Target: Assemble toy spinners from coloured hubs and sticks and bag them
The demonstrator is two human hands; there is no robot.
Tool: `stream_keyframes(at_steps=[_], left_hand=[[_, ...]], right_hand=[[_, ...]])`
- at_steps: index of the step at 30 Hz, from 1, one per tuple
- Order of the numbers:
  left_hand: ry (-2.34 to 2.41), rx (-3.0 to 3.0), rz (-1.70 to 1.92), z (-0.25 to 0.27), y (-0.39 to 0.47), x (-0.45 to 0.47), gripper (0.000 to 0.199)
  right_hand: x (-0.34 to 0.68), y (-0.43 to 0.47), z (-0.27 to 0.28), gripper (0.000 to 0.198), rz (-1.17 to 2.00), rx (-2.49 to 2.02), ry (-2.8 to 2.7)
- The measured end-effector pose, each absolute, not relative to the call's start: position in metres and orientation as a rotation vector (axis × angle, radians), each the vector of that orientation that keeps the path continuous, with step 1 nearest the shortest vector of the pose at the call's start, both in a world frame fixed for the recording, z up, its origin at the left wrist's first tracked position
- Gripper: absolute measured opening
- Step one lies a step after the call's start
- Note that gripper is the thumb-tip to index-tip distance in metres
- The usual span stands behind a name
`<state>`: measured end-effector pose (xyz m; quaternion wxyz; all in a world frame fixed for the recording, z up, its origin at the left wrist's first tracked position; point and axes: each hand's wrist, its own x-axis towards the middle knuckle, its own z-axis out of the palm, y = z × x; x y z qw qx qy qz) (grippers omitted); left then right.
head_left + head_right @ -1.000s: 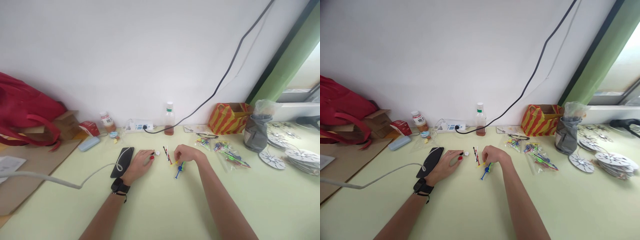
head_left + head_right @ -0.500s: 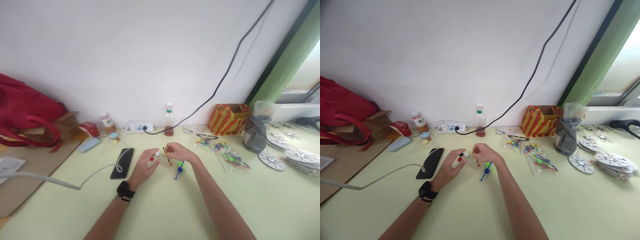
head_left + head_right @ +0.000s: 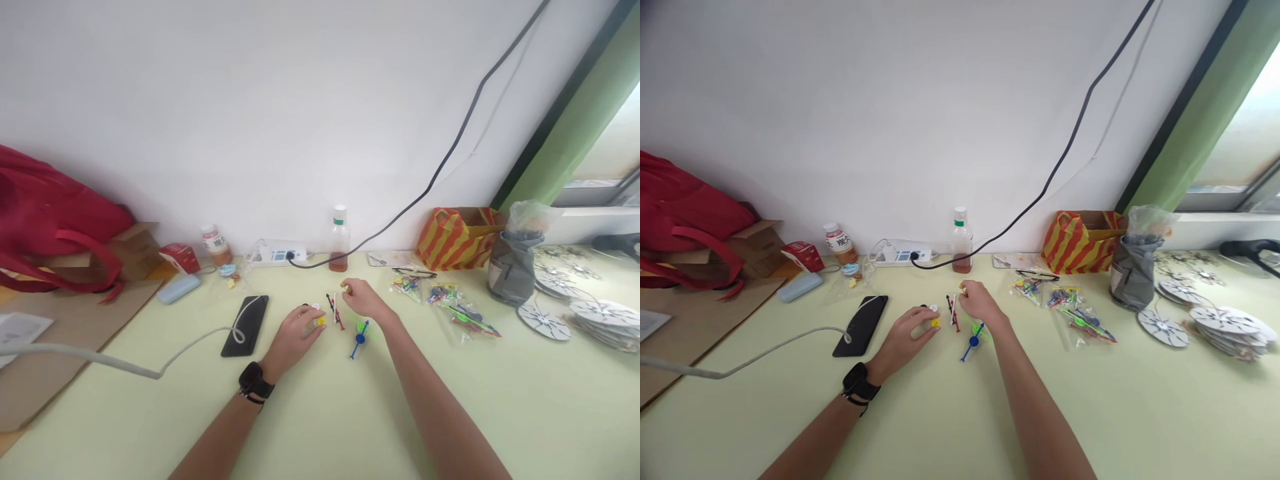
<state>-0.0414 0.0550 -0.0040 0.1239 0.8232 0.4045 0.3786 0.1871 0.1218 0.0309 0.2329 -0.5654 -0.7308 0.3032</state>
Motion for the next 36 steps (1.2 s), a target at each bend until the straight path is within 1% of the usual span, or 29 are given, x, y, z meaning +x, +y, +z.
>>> stream_keyframes(at_steps=[2, 5, 8, 10, 15, 19, 21, 23, 26, 29, 32, 34, 36], left_hand=[[1.227, 2.444, 1.044, -0.009, 0.059, -0.043, 0.018], [1.208, 2.517, 0.981, -0.013, 0.066, -0.047, 0.013], [1.247, 2.577, 0.953, -0.012, 0.070, -0.053, 0.014], [1.326, 2.586, 0.955, -0.009, 0.070, -0.055, 0.017], [1.502, 2.513, 0.999, 0.002, 0.063, -0.052, 0.031], [1.541, 2.474, 0.947, 0.008, 0.060, -0.055, 0.043], [1.519, 2.431, 0.904, 0.010, 0.060, -0.059, 0.049], [1.480, 2.404, 0.925, 0.011, 0.060, -0.061, 0.051], [1.388, 2.384, 1.066, 0.014, 0.058, -0.059, 0.044], [1.288, 2.343, 1.191, 0.016, 0.052, -0.048, 0.038], [1.210, 2.314, 1.259, 0.017, 0.047, -0.038, 0.038], [1.167, 2.307, 1.308, 0.018, 0.046, -0.036, 0.028], [1.139, 2.307, 1.346, 0.019, 0.047, -0.036, 0.015]], right_hand=[[0.196, 0.124, 0.027, 0.025, 0.799, -1.618, -2.041], [0.204, 0.121, 0.028, 0.026, 0.815, -1.663, -2.123], [0.212, 0.116, 0.038, 0.017, 0.831, -1.693, -2.204], [0.218, 0.113, 0.046, 0.014, 0.886, -1.702, -2.280], [0.225, 0.107, 0.054, 0.019, 1.034, -1.781, -2.425], [0.228, 0.106, 0.055, 0.014, 0.992, -1.803, -2.405], [0.232, 0.106, 0.057, 0.014, 0.932, -1.793, -2.358], [0.234, 0.107, 0.060, 0.014, 0.855, -1.768, -2.289], [0.228, 0.108, 0.064, 0.011, 0.790, -1.669, -2.189], [0.205, 0.105, 0.065, 0.009, 0.866, -1.488, -2.163], [0.176, 0.097, 0.065, 0.010, 1.034, -1.289, -2.157], [0.161, 0.090, 0.068, 0.012, 1.255, -1.158, -2.086], [0.154, 0.085, 0.070, 0.013, 1.407, -1.106, -2.007]])
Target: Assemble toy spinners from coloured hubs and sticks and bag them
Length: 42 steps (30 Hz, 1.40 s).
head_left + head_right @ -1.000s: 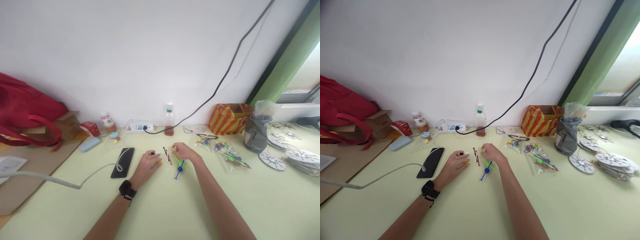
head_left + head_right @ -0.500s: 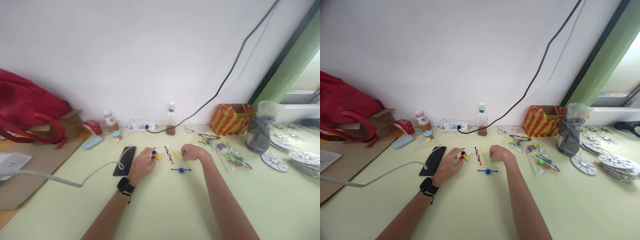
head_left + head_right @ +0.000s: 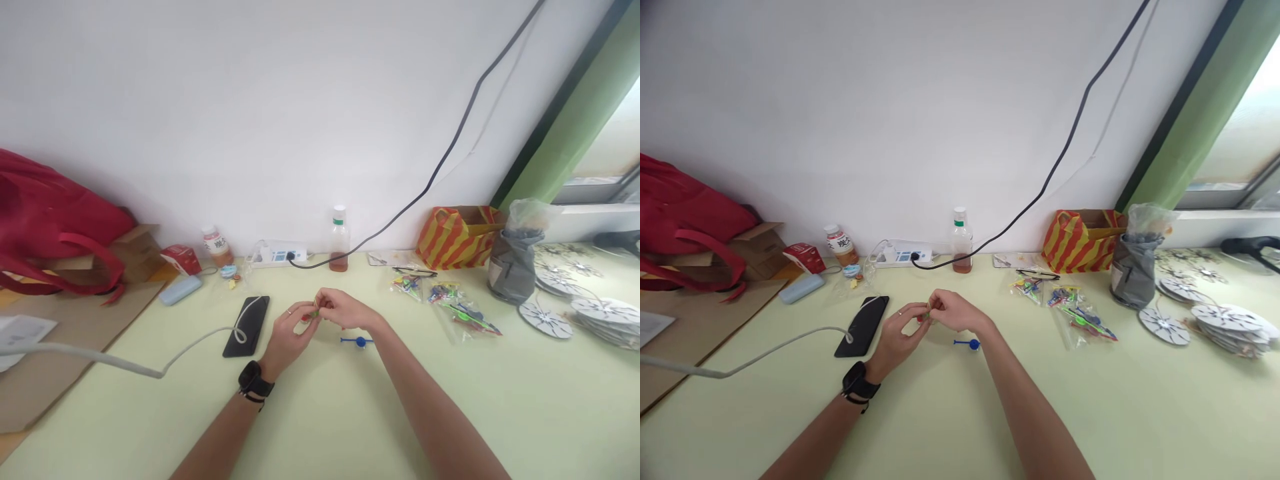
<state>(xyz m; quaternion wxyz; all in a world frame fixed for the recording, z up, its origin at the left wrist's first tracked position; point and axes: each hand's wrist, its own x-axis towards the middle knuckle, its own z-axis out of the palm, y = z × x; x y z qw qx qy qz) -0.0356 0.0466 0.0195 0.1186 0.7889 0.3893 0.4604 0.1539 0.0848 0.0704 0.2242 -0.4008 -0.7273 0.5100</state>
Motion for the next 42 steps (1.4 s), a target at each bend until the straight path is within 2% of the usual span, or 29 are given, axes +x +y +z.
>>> stream_keyframes(at_steps=[5, 12, 16, 21, 25, 29, 34, 38, 42], left_hand=[[1.113, 2.278, 1.245, 0.025, 0.046, -0.038, 0.009], [1.092, 2.186, 1.098, 0.031, 0.042, -0.037, 0.009], [1.073, 2.140, 1.070, 0.034, 0.043, -0.041, 0.011], [1.055, 2.152, 0.838, 0.034, 0.046, -0.053, 0.010], [1.082, 2.317, 0.643, 0.029, 0.050, -0.063, 0.008], [1.101, 2.402, 0.690, 0.026, 0.054, -0.070, 0.008], [1.247, 2.415, 0.766, 0.036, 0.055, -0.076, 0.021], [1.417, 2.382, 0.609, 0.039, 0.054, -0.081, 0.022], [1.406, 2.359, 0.620, 0.036, 0.056, -0.084, 0.027]], right_hand=[[0.155, 0.085, 0.067, 0.010, 1.431, -1.107, -2.006], [0.150, 0.087, 0.054, 0.010, 1.241, -1.183, -2.178], [0.151, 0.088, 0.056, 0.004, 1.118, -1.284, -2.187], [0.178, 0.102, 0.052, 0.016, 0.821, -1.579, -2.162], [0.204, 0.112, 0.044, 0.023, 0.721, -1.800, -2.149], [0.218, 0.114, 0.044, 0.021, 0.766, -1.837, -2.223], [0.221, 0.105, 0.060, 0.011, 0.906, -1.752, -2.360], [0.212, 0.097, 0.067, 0.023, 1.196, -1.669, -2.560], [0.200, 0.094, 0.065, 0.019, 1.343, -1.680, -2.620]])
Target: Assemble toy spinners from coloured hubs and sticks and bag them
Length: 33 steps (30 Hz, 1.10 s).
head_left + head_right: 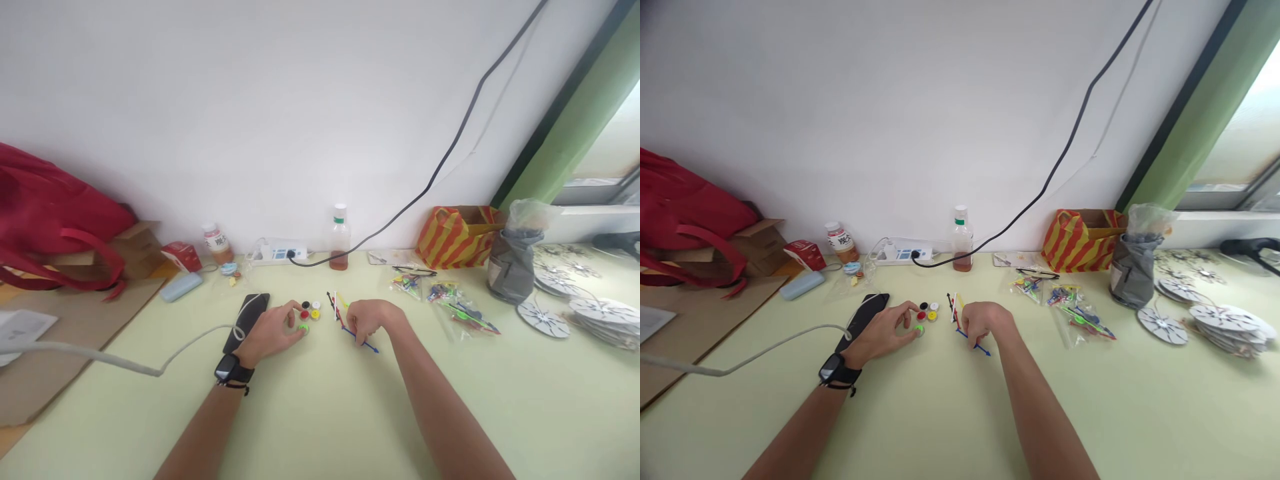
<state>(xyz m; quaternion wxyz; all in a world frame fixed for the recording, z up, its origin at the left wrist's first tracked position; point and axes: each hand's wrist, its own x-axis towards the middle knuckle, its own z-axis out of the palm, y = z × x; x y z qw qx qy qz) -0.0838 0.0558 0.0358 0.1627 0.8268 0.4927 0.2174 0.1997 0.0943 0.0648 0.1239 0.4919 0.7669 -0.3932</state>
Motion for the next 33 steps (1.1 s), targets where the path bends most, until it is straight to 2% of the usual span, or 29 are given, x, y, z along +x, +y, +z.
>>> stream_keyframes(at_steps=[5, 8, 11, 15, 18, 21, 23, 25, 30, 33], left_hand=[[1.396, 2.367, 0.647, 0.031, 0.060, -0.085, 0.022], [1.419, 2.400, 0.666, 0.029, 0.062, -0.086, 0.026], [1.440, 2.440, 0.790, 0.030, 0.060, -0.082, 0.032], [1.269, 2.421, 0.994, 0.031, 0.051, -0.062, 0.033], [1.136, 2.374, 1.071, 0.028, 0.044, -0.044, 0.029], [1.117, 2.333, 1.170, 0.023, 0.040, -0.032, 0.016], [1.142, 2.322, 1.202, 0.021, 0.040, -0.030, 0.007], [1.157, 2.317, 1.211, 0.020, 0.041, -0.031, 0.008], [1.070, 2.330, 1.073, 0.023, 0.041, -0.036, 0.011], [1.060, 2.415, 0.885, 0.025, 0.041, -0.039, 0.003]], right_hand=[[0.197, 0.095, 0.063, 0.016, -1.130, 1.499, 2.318], [0.197, 0.096, 0.065, 0.011, -1.175, 1.541, 2.468], [0.192, 0.099, 0.064, 0.004, -1.303, 1.540, 2.607], [0.178, 0.101, 0.059, 0.004, -1.480, 1.525, 2.694], [0.167, 0.098, 0.055, 0.006, -1.694, 1.516, 2.671], [0.158, 0.092, 0.056, 0.007, -1.864, 1.483, 2.640], [0.153, 0.090, 0.057, 0.005, -1.807, 1.456, 2.677], [0.152, 0.090, 0.056, 0.002, -1.727, 1.459, 2.704], [0.172, 0.103, 0.052, 0.016, -1.299, 1.748, 2.758], [0.192, 0.111, 0.048, 0.024, -1.084, 1.903, 2.728]])
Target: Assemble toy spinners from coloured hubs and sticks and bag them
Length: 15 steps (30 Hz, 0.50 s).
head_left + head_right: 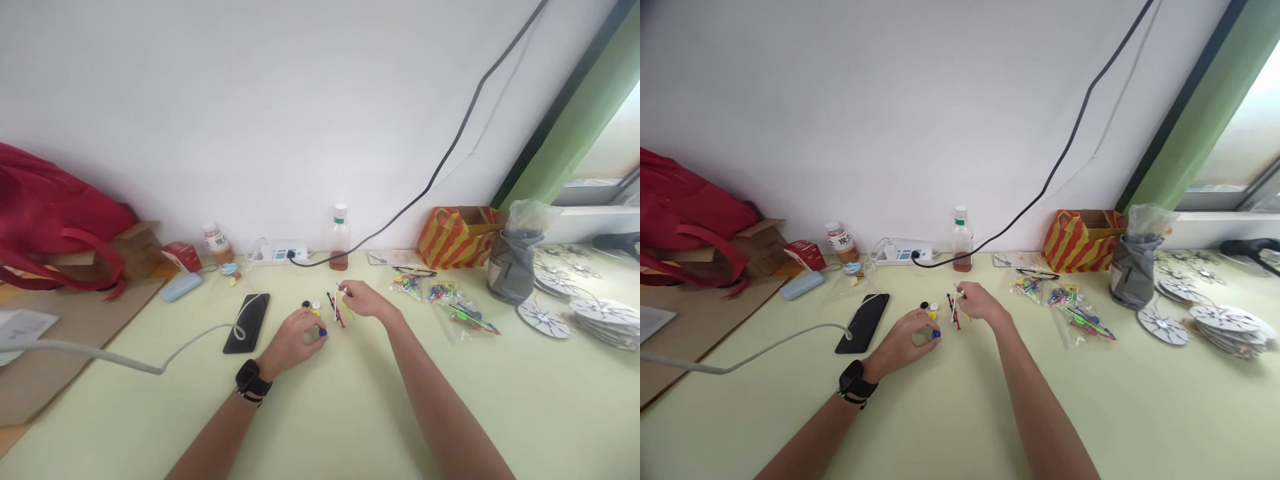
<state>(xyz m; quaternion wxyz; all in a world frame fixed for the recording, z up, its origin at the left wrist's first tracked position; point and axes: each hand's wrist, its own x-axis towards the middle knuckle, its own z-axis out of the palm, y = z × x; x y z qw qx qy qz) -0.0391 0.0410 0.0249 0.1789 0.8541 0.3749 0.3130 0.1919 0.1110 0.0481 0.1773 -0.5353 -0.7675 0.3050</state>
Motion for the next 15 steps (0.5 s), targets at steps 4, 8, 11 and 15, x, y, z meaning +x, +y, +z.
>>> stream_keyframes(at_steps=[4, 8, 11, 15], left_hand=[[1.034, 2.541, 0.740, 0.024, 0.048, -0.050, 0.008], [1.120, 2.605, 0.743, 0.023, 0.054, -0.061, 0.016], [1.230, 2.605, 0.736, 0.021, 0.054, -0.063, 0.045], [1.332, 2.594, 0.618, 0.010, 0.055, -0.062, 0.062]], right_hand=[[0.201, 0.112, 0.042, 0.024, 0.826, -1.590, -2.218], [0.199, 0.112, 0.037, 0.033, 0.783, -1.637, -2.238], [0.207, 0.115, 0.035, 0.028, 0.687, -1.702, -2.238], [0.224, 0.120, 0.028, 0.026, 0.680, -1.760, -2.282]])
